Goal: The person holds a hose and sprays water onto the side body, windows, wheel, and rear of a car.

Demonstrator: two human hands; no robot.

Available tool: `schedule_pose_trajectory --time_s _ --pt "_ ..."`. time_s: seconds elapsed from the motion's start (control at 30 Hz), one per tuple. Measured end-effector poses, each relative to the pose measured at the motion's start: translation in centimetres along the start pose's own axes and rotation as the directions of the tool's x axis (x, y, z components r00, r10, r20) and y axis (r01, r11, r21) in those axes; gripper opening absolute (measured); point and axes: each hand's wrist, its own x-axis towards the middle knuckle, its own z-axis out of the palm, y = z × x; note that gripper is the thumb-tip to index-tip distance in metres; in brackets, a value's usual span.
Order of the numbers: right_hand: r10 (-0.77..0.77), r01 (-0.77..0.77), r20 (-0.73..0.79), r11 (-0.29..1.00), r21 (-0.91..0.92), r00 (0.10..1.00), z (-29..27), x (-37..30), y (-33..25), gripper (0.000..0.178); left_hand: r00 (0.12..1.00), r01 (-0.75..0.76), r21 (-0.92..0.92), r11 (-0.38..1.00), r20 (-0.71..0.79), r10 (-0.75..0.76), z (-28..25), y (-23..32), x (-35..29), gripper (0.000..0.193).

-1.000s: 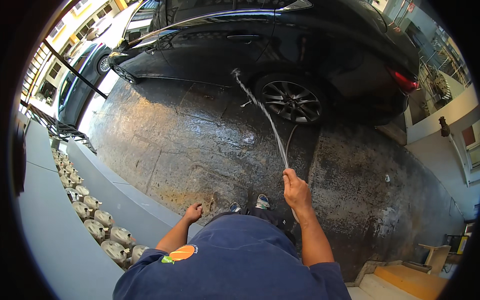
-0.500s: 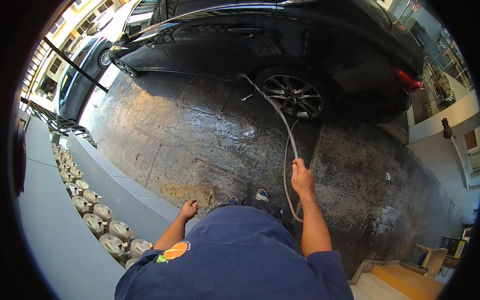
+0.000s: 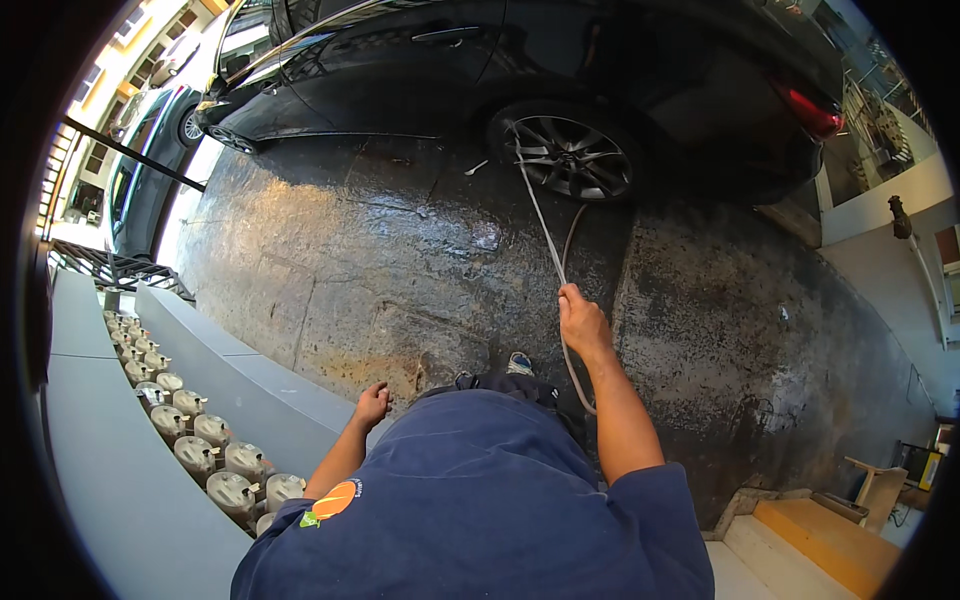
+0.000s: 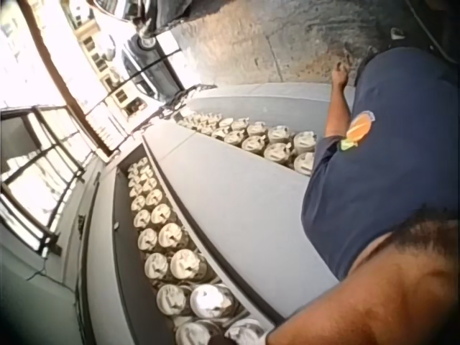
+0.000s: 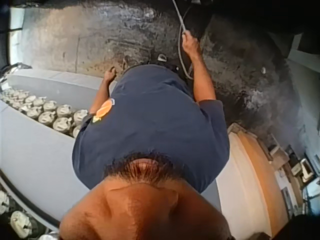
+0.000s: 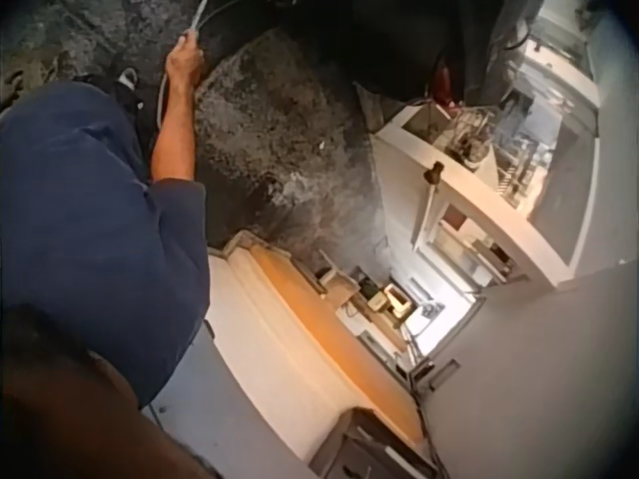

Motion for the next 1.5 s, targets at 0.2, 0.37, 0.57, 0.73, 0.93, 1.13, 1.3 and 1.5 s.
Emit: schedule_pose_trajectory --time_s 0.2,0.37,0.57,0.73,0.93,1.13,1.3,1.5 --pt "0.012 -0.014 0.073 1.0 0.018 0.997 0.2 1.1 0.9 0.02 0.998 0.062 -0.072 0.996 0.022 -0.06 0.8 2.6 -2.0 0.045" --pt "0.06 -0.058 0.11 0.998 -0.022 0.992 1.2 1.9 3.1 0.019 0.996 0.085 -0.049 0.995 0.027 -0.084 1.0 1.9 -3.3 0.045" --pt "0.178 -0.176 0.07 0.984 -0.024 0.982 2.4 1.6 7.1 0.018 0.989 0.144 -0.029 0.989 0.024 -0.143 -0.1 1.3 -3.5 0.044" --pt "0.294 -0.294 0.002 0.956 -0.015 0.956 2.6 0.7 11.0 0.019 0.993 0.108 0.013 0.994 0.044 -0.109 -1.3 2.5 -2.3 0.045" --pt "0.32 -0.32 0.006 0.948 -0.01 0.948 3.0 -0.7 9.6 0.019 0.996 0.041 -0.028 0.999 0.078 -0.039 -3.1 2.0 0.5 0.045" --pt "0.227 -0.225 0.059 0.974 -0.036 0.972 2.7 -1.4 1.7 0.02 0.995 0.014 -0.001 1.0 0.095 -0.014 -4.8 1.3 2.5 0.045" --pt "0.157 -0.156 -0.081 0.988 0.024 0.984 2.2 -1.1 -0.2 0.019 0.99 0.026 0.006 1.0 0.135 -0.027 -5.7 0.1 3.8 0.046" --pt "0.224 -0.201 -0.322 0.974 0.105 0.92 1.5 -2.4 0.9 0.018 0.988 0.019 0.019 1.0 0.155 -0.022 -6.5 -0.2 5.0 0.046"
